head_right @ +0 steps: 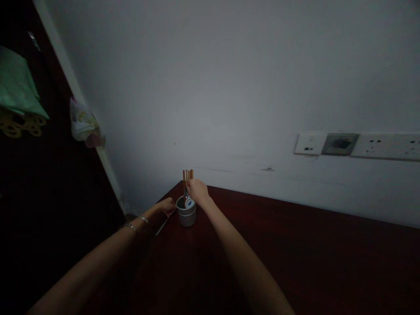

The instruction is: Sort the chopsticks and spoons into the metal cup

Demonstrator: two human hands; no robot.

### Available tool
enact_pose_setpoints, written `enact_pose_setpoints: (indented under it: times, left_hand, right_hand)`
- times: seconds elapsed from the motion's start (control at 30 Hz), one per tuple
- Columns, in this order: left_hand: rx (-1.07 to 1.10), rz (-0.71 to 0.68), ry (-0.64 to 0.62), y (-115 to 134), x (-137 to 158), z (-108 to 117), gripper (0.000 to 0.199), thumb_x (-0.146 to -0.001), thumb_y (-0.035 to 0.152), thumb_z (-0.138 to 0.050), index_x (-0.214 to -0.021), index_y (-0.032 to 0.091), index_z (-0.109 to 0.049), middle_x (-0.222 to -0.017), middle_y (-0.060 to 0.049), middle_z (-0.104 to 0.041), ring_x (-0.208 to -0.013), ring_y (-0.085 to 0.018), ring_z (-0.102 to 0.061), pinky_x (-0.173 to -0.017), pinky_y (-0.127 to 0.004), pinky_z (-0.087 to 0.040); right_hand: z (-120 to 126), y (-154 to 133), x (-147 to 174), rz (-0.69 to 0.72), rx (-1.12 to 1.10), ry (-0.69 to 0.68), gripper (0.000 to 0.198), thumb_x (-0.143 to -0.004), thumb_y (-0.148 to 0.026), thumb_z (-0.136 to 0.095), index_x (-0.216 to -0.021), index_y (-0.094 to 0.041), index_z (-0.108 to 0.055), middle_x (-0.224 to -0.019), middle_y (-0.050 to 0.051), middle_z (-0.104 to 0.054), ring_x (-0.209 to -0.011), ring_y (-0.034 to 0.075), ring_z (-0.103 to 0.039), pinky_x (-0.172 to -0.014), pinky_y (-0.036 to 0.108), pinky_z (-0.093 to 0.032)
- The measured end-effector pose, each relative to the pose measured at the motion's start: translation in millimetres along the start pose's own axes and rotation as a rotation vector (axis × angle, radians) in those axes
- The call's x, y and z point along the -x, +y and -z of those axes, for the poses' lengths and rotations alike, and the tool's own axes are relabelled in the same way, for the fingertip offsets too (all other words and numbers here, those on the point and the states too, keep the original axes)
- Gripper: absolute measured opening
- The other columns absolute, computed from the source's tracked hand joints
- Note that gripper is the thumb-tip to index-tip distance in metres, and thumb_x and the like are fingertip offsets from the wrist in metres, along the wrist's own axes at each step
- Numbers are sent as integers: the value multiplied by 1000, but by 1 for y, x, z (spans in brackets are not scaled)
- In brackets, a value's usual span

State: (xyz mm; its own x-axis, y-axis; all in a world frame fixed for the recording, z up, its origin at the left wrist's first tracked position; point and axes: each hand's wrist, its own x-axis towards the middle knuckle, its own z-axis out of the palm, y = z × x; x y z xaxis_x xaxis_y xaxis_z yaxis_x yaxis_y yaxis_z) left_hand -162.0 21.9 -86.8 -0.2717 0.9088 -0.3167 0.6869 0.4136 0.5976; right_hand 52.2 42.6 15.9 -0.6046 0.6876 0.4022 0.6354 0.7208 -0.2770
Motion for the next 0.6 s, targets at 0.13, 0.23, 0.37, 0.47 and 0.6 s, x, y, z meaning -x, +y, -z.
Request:
enact_pose_setpoints:
  times: [0.13,0.23,0.37,0.47,0.6]
  left_hand:
    - [-47,2,-14,2,3,-1,34,-60,35,-65,-41,15,-45,-35,-1,-45,-38,-15,-49,-43,-29,-44]
    - [-64,2,-17,4,6,0,34,-60,36,-65,-42,15,-45,-35,-1,-46,-39,-15,-49,-43,-30,-44]
    - [-82,0,-9,7,9,0,34,-58,38,-65,-42,15,-46,-34,-1,-45,-40,-16,-50,-43,-30,-45]
    - [-85,-4,7,9,11,0,32,-55,36,-66,-41,14,-47,-33,-3,-45,-39,-17,-51,-43,-31,-44]
    - [-35,-42,60,12,14,-1,30,-52,32,-67,-38,14,-47,-30,-4,-43,-36,-19,-50,-41,-34,-43]
  right_hand:
    - [4,0,-1,14,-32,25,19,-82,-25,-44,-89,-18,-61,-88,9,-65,-82,19,-60,-65,25,-40]
    - [10,0,-3,18,-45,60,20,-83,-27,-44,-89,-19,-61,-87,9,-65,-82,19,-60,-65,25,-40]
    - [22,-2,-7,47,-65,123,20,-84,-29,-44,-91,-19,-61,-86,8,-65,-80,18,-59,-65,24,-39]
    - [32,-1,-10,65,-98,190,21,-84,-30,-44,-90,-19,-61,-81,6,-65,-76,16,-58,-64,24,-39]
    - [49,6,-14,62,-235,354,21,-81,-30,-47,-86,-16,-62,-81,5,-62,-73,14,-57,-69,24,-42]
